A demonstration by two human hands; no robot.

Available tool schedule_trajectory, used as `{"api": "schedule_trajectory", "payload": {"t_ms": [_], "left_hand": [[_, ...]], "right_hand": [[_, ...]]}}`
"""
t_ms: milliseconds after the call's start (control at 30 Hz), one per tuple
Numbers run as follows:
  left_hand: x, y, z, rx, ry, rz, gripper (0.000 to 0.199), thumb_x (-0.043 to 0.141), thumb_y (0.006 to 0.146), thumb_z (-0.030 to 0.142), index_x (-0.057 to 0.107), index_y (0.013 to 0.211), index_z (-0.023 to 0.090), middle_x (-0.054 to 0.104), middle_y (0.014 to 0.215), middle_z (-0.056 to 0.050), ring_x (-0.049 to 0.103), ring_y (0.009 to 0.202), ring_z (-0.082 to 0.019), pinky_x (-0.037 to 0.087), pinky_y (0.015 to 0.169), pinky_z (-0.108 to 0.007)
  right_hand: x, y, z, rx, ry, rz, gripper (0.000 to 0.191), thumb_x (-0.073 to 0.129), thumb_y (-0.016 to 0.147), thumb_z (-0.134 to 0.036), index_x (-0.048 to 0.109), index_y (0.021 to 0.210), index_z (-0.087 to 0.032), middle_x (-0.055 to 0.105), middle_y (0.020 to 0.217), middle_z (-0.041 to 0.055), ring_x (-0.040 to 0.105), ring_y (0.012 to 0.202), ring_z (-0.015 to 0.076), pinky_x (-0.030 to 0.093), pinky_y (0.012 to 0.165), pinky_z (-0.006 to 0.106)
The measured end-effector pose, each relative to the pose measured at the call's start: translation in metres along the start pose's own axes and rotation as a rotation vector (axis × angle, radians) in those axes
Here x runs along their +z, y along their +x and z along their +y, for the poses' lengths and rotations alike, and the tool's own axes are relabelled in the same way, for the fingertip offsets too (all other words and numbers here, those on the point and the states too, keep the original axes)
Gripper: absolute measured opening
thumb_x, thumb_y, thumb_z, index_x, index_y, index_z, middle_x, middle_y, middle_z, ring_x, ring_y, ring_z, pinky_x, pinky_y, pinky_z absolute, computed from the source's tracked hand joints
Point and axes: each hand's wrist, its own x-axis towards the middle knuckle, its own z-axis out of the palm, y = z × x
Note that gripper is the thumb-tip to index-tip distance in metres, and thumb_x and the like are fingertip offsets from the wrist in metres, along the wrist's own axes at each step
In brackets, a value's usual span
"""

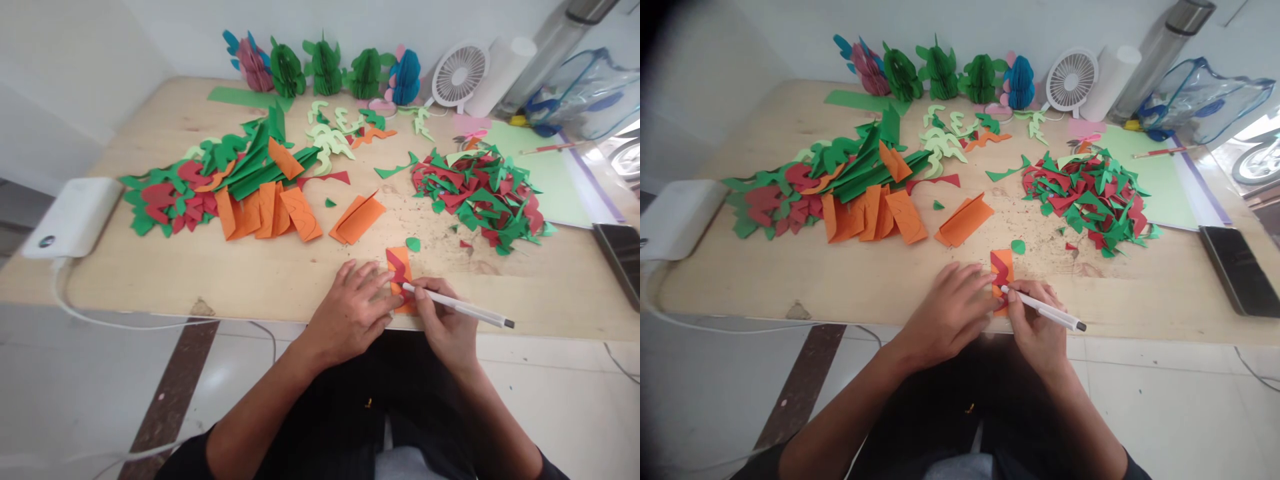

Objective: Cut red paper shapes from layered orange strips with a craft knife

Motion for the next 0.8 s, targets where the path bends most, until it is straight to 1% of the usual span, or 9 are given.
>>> {"api": "schedule_trajectory", "payload": {"t_ms": [367,800], "left_hand": [[0.0013,-0.0004,-0.0004,-0.003,0.0,0.002,0.033,0.043,0.099,0.03,0.063,0.125,0.027,0.053,0.143,-0.008,0.039,0.137,-0.032,0.023,0.115,-0.061],[0.0006,-0.0001,0.0001,-0.002,-0.003,0.004,0.033,0.042,0.099,0.03,0.063,0.124,0.026,0.053,0.143,-0.009,0.039,0.137,-0.033,0.024,0.115,-0.063]], "right_hand": [[0.0005,-0.0003,0.0014,0.018,0.001,-0.008,0.014,0.057,0.092,-0.035,0.066,0.089,-0.025,0.072,0.081,0.0022,0.066,0.076,0.0194,0.051,0.068,0.032],[0.0003,0.0,0.0003,-0.019,-0.033,-0.007,0.013,0.056,0.092,-0.033,0.065,0.089,-0.025,0.073,0.083,0.0021,0.067,0.077,0.0192,0.052,0.07,0.033]]}}
